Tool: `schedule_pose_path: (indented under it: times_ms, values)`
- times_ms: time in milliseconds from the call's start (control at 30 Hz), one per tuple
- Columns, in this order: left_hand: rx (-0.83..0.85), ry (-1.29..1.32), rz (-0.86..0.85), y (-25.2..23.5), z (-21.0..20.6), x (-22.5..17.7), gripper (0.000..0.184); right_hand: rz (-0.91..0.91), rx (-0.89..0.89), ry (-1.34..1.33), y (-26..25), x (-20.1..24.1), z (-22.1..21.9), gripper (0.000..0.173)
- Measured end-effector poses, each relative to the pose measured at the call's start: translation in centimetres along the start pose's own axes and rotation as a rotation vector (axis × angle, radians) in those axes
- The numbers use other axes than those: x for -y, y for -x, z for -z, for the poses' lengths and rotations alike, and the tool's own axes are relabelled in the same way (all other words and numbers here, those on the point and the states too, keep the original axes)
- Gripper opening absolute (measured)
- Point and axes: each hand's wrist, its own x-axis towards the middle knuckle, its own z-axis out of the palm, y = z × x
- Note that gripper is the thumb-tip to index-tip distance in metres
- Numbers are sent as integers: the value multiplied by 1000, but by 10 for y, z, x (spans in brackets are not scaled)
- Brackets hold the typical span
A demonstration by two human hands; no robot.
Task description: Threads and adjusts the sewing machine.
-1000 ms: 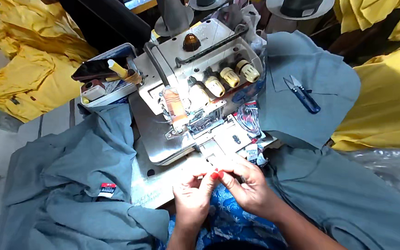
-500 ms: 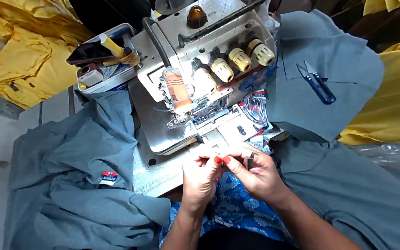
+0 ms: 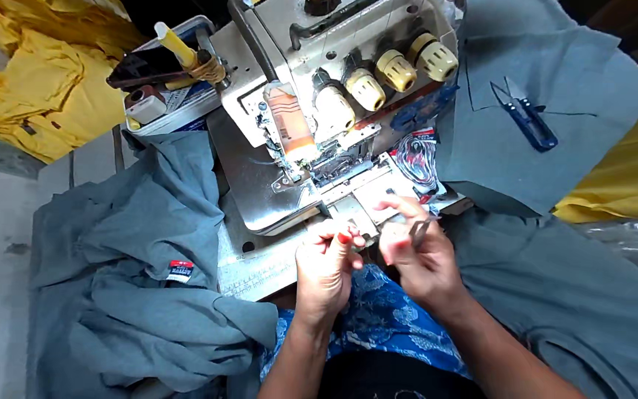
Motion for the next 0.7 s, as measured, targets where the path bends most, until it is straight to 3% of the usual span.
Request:
schedule_pose_path:
  times_ms: [167,367,467,700]
  values:
    - [-88,97,105,2,-4,-6,21,-118,56,-145,12,25,14,56]
    - [-64,161,83,4,4,-2,13,-318,168,-318,38,31,0,21]
    - [-53,167,60,4,7,-1,9,-436,129,-402,38,32,-7,17]
    - [-36,165,23,6,10,2,6,-514,115,-337,31,34,-12,17]
